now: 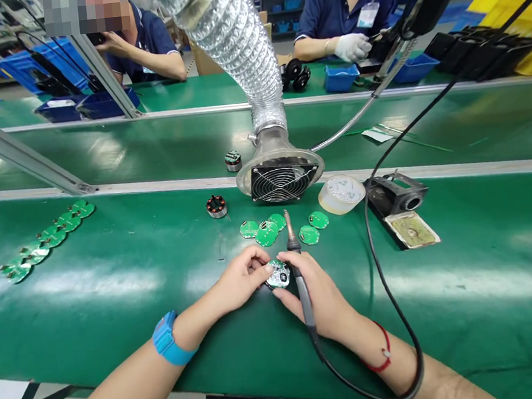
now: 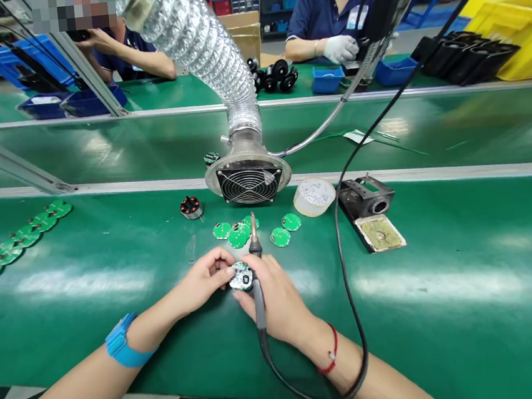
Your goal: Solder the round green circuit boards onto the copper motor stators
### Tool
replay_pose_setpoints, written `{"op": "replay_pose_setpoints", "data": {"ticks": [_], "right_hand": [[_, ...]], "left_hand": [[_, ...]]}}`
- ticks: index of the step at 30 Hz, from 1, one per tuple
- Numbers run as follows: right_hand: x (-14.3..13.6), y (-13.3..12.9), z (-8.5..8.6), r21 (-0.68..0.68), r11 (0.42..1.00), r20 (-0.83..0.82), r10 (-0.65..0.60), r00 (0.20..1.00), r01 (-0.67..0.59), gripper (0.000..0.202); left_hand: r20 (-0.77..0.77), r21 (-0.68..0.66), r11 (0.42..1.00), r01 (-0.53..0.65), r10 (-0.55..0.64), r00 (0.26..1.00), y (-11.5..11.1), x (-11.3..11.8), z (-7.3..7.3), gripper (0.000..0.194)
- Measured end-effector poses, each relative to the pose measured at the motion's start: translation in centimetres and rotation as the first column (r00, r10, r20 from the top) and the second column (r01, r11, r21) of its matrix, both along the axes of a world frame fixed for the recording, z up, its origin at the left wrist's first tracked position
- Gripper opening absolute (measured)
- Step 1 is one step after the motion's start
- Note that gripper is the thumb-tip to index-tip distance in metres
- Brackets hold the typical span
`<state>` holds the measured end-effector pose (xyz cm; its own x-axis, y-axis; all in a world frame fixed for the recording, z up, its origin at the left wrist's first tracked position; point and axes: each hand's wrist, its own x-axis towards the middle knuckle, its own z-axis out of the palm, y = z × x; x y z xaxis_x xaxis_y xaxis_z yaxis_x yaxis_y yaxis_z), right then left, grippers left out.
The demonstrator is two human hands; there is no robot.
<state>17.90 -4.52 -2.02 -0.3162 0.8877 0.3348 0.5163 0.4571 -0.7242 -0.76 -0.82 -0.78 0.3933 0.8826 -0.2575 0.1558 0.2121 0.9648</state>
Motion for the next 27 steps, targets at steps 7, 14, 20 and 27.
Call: {"op": "replay_pose_setpoints", "data": {"ticks": [7,14,20,27], "right_hand": [[-0.2,0.0,-0.2,0.119,0.993,0.104,0.015,0.994,-0.027,0.037],[0.1,1.1,-0.8,0.124,0.991,0.042,0.047,0.998,-0.052,0.032],[1.1,1.3,0.1,0.204,0.978,-0.041,-0.04,0.998,0.048,0.043],[2.6,1.5,0.4,0.199,0.931,-0.171,-0.275,0.946,0.306,0.021]], "left_hand": [[-0.119,0.205,0.975,0.092,-0.068,0.991,-0.6,-0.4,0.1,0.007],[-0.273,0.372,0.919,0.13,-0.025,0.962,-0.6,-0.4,0.4,0.007],[-0.472,0.578,0.703,0.414,-0.127,0.873,-0.4,-0.5,0.3,0.047],[-0.561,0.735,0.556,0.387,0.178,0.808,0.8,-3.0,2.2,0.037]]}}
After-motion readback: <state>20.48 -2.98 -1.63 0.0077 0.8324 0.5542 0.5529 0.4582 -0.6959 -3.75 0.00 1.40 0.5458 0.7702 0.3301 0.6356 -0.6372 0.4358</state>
